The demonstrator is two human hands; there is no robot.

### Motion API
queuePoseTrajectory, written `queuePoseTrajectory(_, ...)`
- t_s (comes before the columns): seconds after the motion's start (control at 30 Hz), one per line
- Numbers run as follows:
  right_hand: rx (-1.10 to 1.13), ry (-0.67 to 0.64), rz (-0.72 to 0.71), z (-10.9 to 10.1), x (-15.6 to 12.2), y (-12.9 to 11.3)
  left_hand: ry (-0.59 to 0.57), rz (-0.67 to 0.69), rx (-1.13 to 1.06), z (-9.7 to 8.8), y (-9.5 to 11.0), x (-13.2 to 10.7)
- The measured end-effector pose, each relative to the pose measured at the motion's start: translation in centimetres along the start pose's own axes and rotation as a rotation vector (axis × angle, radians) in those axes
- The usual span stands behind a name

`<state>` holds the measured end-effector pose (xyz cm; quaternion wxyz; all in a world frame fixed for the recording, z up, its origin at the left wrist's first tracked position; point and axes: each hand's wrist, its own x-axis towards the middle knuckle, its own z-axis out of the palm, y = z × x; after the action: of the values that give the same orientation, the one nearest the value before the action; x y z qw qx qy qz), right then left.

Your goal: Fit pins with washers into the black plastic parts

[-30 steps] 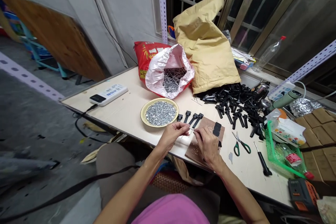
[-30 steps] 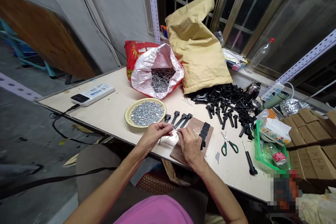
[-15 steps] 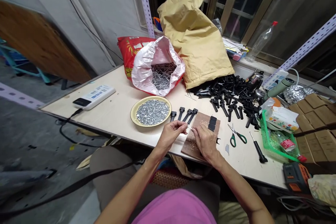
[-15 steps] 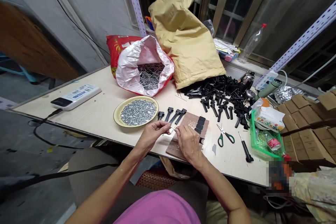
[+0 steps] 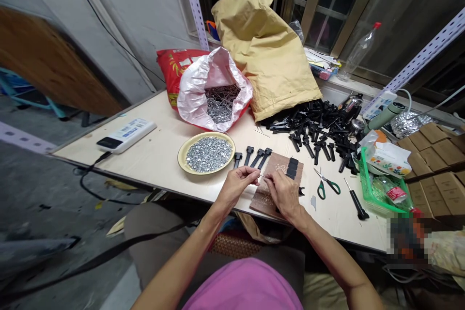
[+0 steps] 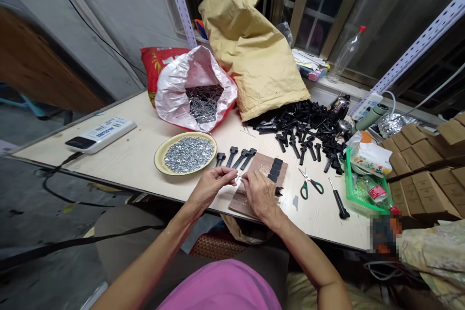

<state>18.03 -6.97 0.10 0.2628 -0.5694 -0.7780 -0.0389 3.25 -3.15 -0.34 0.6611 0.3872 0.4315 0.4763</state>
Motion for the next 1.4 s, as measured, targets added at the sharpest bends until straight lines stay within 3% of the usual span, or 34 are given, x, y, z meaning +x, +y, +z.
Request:
queuePoseTrajectory(0.43, 0.167, -0.068, 0.039, -0.2, -0.7, 1.3, -0.058, -0.046, 0.028, 0.6, -0.7, 0.2)
queuePoseTrajectory(0.57, 0.174, -0.083, 0.104, -1.6, -1.2, 4.5, -0.109, -0.050, 0.127, 1.1, -2.3, 0.2)
queuePoseTrajectory(0.73, -0.100, -0.149, 0.250, -2.7, -0.5, 10.8, -0.125, 0.258, 0.445, 2.0, -5.5, 0.2)
queuePoseTrajectory(0.87, -0.174, -0.219, 0.167, -1.7, 1.0, 13.6, -0.146, 0.439, 0.672, 2.1, -7.4, 0.1)
queuePoseTrajectory(0.97, -0.127, -0.204, 0.072, -0.8, -0.8, 12.6, -0.127, 0.458, 0.726, 1.9, -8.0, 0.0)
queuePoseTrajectory(1.03, -0.010, -0.205, -0.129, -0.7, -3.6, 10.6, -0.107, 0.441, 0.730, 1.7, -8.1, 0.0)
queuePoseTrajectory(1.1, 0.136, -0.235, -0.431, -0.9, -6.1, 8.8, -0.084, 0.420, 0.722, 1.6, -8.1, 0.1)
queuePoseTrajectory(1.17, 0.183, -0.247, -0.550, -1.2, -6.6, 8.4, -0.064, 0.409, 0.713, 1.6, -8.0, 0.0)
queuePoseTrajectory(1.2, 0.153, -0.229, -0.497, -1.3, -6.0, 8.9, -0.056, 0.408, 0.712, 1.6, -8.1, 0.0)
queuePoseTrajectory(1.33, -0.063, -0.186, -0.014, -1.2, -1.7, 12.2, -0.036, 0.437, 0.726, 1.7, -8.3, 0.0)
queuePoseTrajectory(1.4, -0.027, -0.241, -0.060, -1.0, -1.7, 12.4, -0.031, 0.460, 0.734, 1.7, -8.5, 0.0)
